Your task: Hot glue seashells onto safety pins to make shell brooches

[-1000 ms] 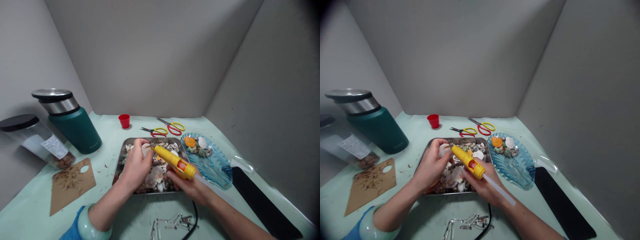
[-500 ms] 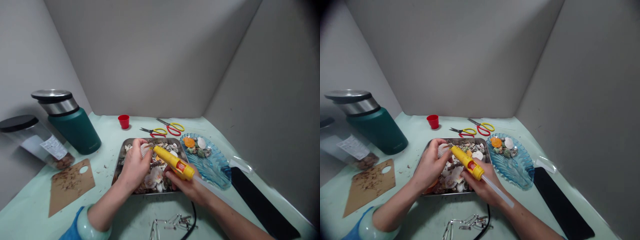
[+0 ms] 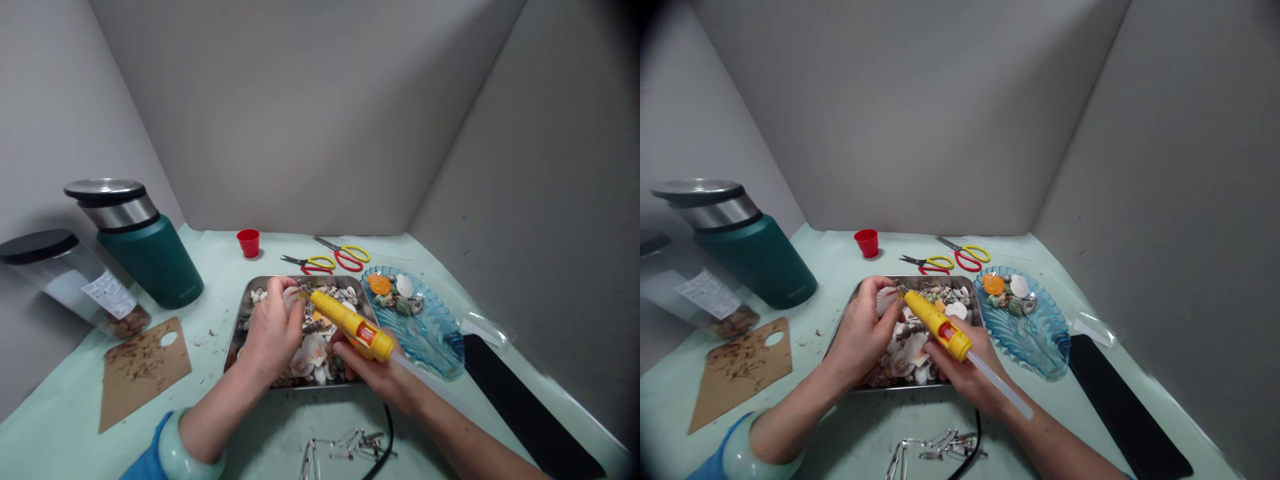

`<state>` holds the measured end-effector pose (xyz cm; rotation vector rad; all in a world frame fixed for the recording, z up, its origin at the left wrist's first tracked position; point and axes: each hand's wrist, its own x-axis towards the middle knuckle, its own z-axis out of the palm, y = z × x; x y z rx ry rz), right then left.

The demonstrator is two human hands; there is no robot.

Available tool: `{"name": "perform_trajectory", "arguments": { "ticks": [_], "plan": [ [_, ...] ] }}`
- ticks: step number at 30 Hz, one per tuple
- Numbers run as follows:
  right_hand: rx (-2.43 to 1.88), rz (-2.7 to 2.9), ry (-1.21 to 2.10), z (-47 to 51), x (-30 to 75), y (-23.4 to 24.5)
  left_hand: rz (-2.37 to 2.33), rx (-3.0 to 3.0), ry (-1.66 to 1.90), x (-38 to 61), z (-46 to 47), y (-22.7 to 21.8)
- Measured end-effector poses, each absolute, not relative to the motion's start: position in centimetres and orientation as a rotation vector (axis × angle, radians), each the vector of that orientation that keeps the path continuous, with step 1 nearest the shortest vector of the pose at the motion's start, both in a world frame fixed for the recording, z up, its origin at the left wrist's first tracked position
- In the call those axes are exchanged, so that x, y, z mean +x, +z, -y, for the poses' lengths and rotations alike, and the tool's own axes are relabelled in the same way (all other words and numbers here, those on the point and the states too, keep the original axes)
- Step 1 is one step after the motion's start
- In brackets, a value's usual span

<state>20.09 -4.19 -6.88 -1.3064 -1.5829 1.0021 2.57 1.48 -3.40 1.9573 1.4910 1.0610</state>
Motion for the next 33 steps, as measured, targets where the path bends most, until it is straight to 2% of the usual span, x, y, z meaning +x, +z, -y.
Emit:
{"name": "perform_trajectory", "arguments": {
  "ticks": [33],
  "plan": [
    [-1.303, 1.559, 1.045, 4.06, 20.04, -7.04, -1.333, 1.736, 1.080, 2.60, -1.79, -3.64]
  ]
}}
